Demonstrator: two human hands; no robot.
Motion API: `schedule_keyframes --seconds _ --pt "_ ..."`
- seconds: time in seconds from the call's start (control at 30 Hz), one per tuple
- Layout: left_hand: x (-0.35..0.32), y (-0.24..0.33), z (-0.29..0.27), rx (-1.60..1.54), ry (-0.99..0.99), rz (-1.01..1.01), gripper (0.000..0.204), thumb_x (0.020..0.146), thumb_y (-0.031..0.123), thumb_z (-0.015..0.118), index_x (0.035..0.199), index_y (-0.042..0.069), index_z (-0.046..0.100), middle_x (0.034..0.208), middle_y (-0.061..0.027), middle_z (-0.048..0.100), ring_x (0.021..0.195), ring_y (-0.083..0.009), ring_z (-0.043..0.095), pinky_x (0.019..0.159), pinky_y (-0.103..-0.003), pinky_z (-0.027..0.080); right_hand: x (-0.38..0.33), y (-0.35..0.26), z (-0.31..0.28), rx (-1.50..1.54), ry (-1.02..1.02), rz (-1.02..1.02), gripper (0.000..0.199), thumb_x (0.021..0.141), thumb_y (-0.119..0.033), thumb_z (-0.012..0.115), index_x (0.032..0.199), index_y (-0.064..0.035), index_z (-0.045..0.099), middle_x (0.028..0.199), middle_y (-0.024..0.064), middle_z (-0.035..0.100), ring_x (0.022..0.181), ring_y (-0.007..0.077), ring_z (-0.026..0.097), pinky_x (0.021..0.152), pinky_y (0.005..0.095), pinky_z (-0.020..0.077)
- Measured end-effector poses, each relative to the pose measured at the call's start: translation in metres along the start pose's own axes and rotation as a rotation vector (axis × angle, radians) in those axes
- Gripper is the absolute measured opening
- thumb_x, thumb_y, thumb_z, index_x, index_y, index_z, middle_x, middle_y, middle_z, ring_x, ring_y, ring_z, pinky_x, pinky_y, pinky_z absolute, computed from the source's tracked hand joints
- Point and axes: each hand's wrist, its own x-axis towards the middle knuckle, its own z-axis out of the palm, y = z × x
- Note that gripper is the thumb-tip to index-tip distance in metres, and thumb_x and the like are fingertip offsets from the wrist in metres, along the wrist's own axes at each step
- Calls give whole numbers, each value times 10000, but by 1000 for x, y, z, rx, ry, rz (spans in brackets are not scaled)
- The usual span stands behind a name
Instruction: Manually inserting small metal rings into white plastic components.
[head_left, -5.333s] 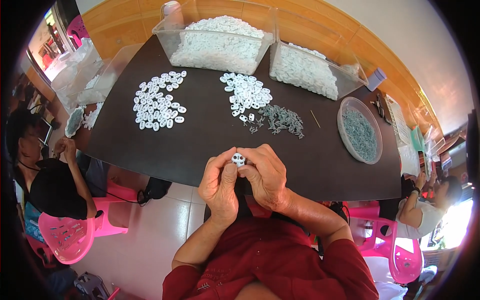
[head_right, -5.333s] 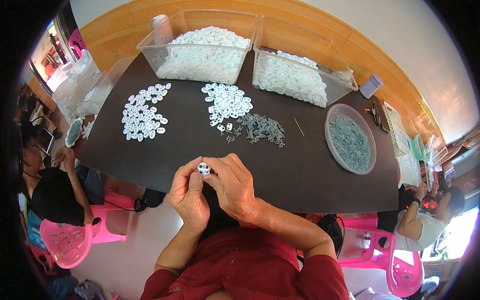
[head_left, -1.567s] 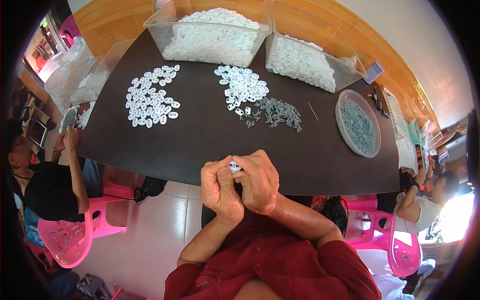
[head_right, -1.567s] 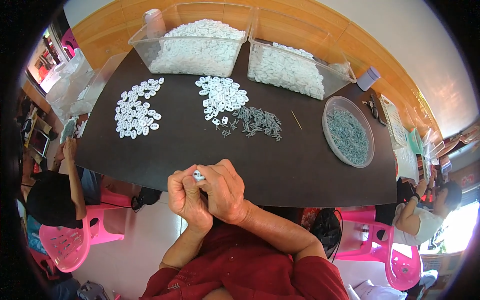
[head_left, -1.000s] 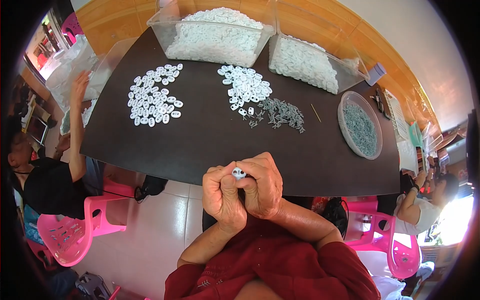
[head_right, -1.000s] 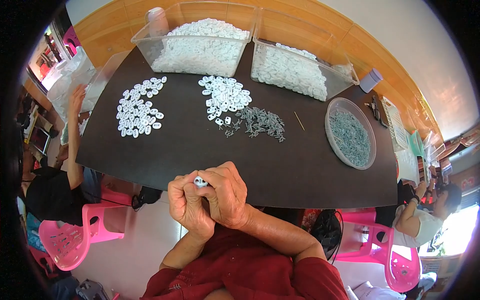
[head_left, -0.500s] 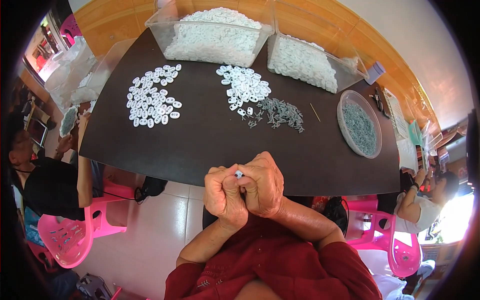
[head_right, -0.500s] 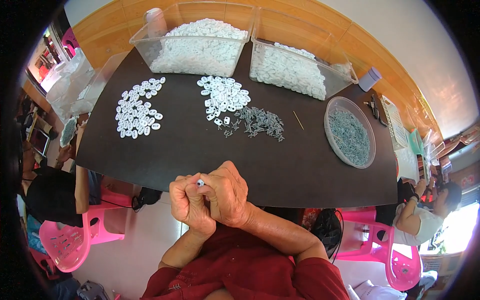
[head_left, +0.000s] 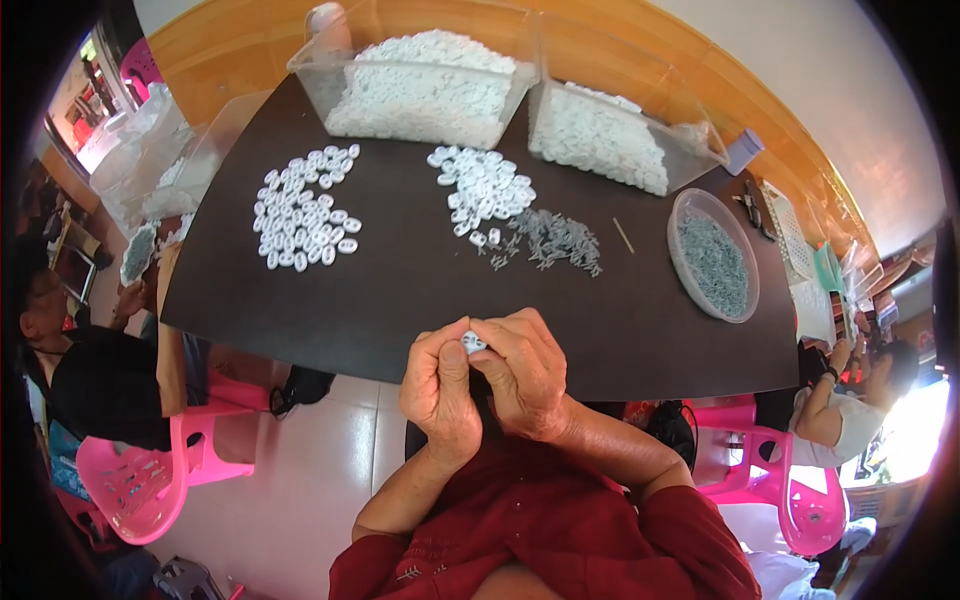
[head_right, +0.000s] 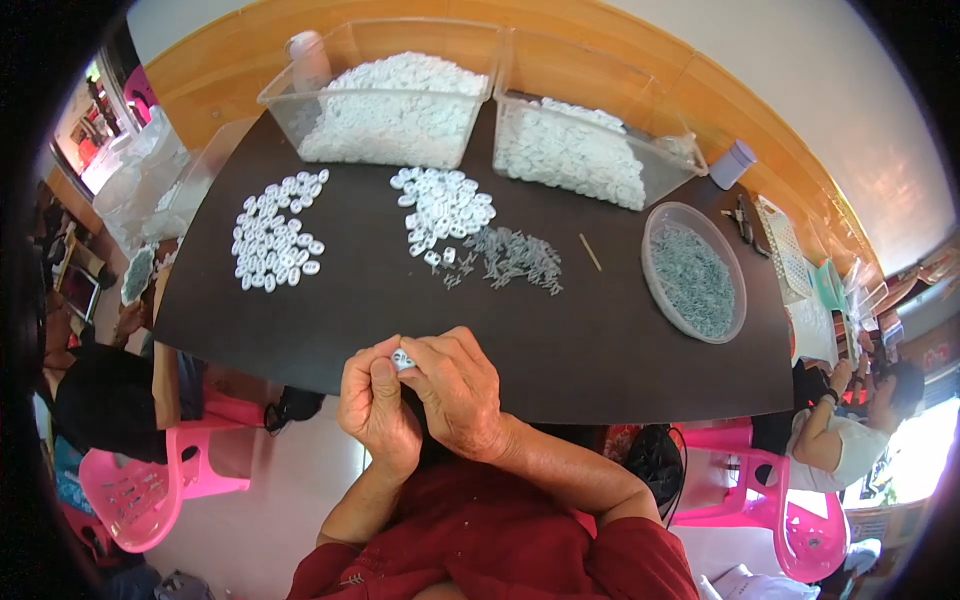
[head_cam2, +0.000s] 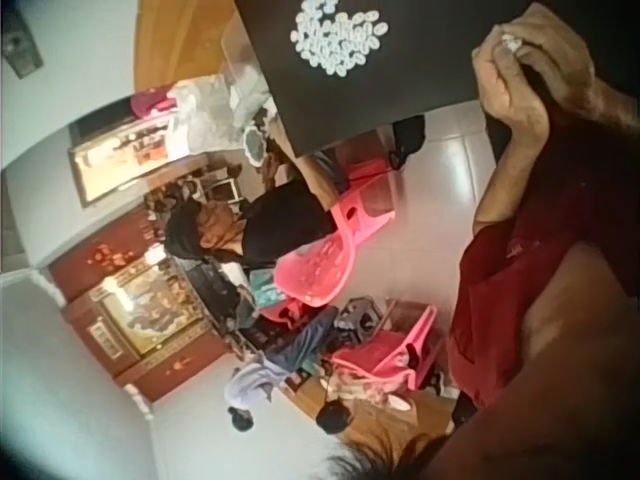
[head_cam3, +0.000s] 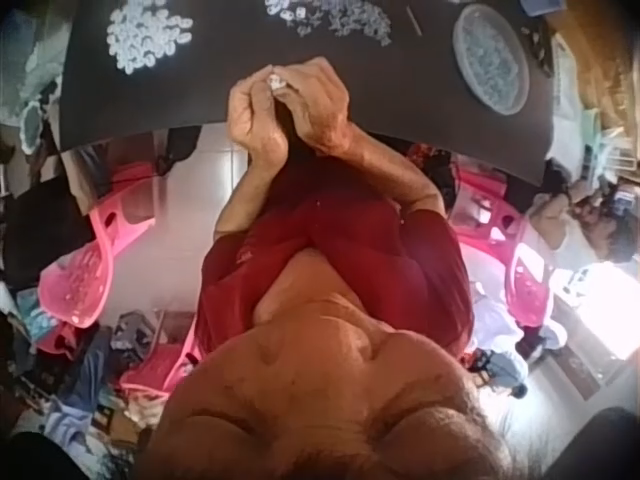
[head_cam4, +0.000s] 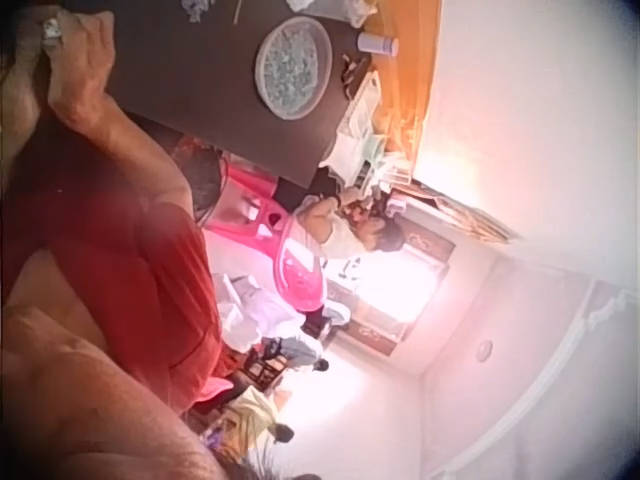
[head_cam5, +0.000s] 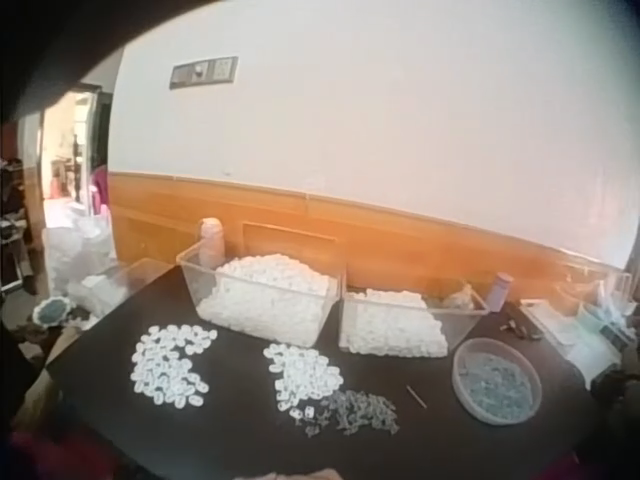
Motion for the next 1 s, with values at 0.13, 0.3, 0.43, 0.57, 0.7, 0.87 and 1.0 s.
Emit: schedule_keyframes --seconds 0.13,0.3,0.43,0.57,0.7,0.87,1.0 --pt "7 6 1 59 -74 -44 230 952 103 493 1110 -50 560 892 -34 576 766 -80 504 707 -223 436 4 7 -9 24 -13 65 229 709 71 637 934 39 613 836 121 635 692 233 570 596 316 465" --pt "13 5 0 -32 -195 -201 343 944 76 491 1269 -24 453 879 -72 611 729 -84 539 664 -226 468 21 23 -36 -20 -36 170 160 710 33 685 843 -41 636 743 68 598 623 194 529 556 301 433" --pt "22 -8 -12 42 -148 -316 315 922 117 542 1197 -32 499 892 -94 627 696 -98 562 613 -208 467 87 67 -78 -394 41 -158 103 746 -3 662 845 -14 634 764 118 604 658 244 560 611 315 453" --pt "28 -16 -13 -149 -179 -367 245 917 79 545 1136 -31 533 874 -87 622 711 -95 560 608 -199 459 159 141 -128 -707 119 -123 114 783 -55 624 883 -3 637 815 159 612 774 303 586 695 370 457" --pt "30 -15 -10 -131 -145 -370 239 909 92 558 1102 -50 549 853 -117 629 672 -120 567 595 -225 468 164 151 -120 -861 107 -138 128 750 -34 613 874 -25 646 817 148 624 781 324 582 715 403 455" --pt "42 -11 -19 -5 -249 -448 238 920 108 546 1100 -47 552 851 -111 629 688 -118 577 593 -228 472 84 137 -46 -368 -231 -164 156 685 31 609 789 -75 656 713 83 585 704 284 552 643 391 447" --pt "41 -9 -20 35 -303 -463 237 927 121 539 1099 -41 555 851 -108 632 693 -114 584 592 -226 476 57 137 -17 -306 -413 -15 162 702 -25 656 839 -109 680 681 77 546 720 270 534 631 382 437"
